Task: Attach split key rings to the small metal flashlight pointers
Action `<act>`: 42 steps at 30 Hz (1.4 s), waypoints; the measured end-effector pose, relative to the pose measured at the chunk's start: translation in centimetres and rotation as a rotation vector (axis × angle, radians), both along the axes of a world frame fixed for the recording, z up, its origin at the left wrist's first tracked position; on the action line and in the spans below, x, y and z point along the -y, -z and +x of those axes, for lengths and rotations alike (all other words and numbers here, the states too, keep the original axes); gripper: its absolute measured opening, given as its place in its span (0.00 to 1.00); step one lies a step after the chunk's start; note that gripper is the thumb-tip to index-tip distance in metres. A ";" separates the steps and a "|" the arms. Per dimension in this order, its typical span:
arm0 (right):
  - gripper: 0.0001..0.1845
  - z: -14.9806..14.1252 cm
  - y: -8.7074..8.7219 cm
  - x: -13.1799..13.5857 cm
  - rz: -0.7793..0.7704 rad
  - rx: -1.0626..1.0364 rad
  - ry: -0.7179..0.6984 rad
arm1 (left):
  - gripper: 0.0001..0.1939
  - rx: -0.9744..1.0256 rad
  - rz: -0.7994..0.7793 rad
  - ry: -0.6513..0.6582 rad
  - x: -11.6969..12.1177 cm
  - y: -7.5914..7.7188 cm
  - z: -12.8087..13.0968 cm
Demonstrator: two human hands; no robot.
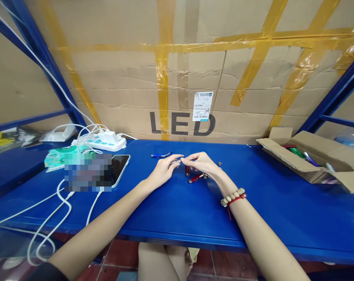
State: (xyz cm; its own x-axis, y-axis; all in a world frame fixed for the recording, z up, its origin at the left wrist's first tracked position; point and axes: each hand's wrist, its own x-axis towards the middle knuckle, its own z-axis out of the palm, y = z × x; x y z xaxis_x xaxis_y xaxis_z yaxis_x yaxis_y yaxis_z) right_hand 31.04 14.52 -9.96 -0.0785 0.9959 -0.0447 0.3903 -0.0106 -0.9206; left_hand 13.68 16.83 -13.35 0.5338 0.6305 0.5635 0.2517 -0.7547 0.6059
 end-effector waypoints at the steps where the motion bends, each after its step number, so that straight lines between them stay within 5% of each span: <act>1: 0.21 0.0 0.1 -0.1 0.004 0.009 0.004 | 0.13 -0.020 0.007 -0.004 0.0 0.1 0.1; 12: 0.20 -0.1 0.3 -0.3 -0.006 -0.046 -0.005 | 0.13 -0.176 -0.008 -0.081 0.6 -0.1 0.0; 20: 0.26 0.0 0.1 -0.4 0.185 -0.115 -0.060 | 0.12 -0.098 -0.147 -0.106 0.3 -0.2 0.6; 27: 0.15 0.6 0.4 -0.7 0.390 0.000 -0.182 | 0.13 -0.142 -0.196 -0.113 0.3 -0.6 0.5; 42: 0.14 0.6 0.3 -0.6 0.508 0.241 -0.194 | 0.13 -0.358 -0.171 -0.058 0.5 -0.2 -0.2</act>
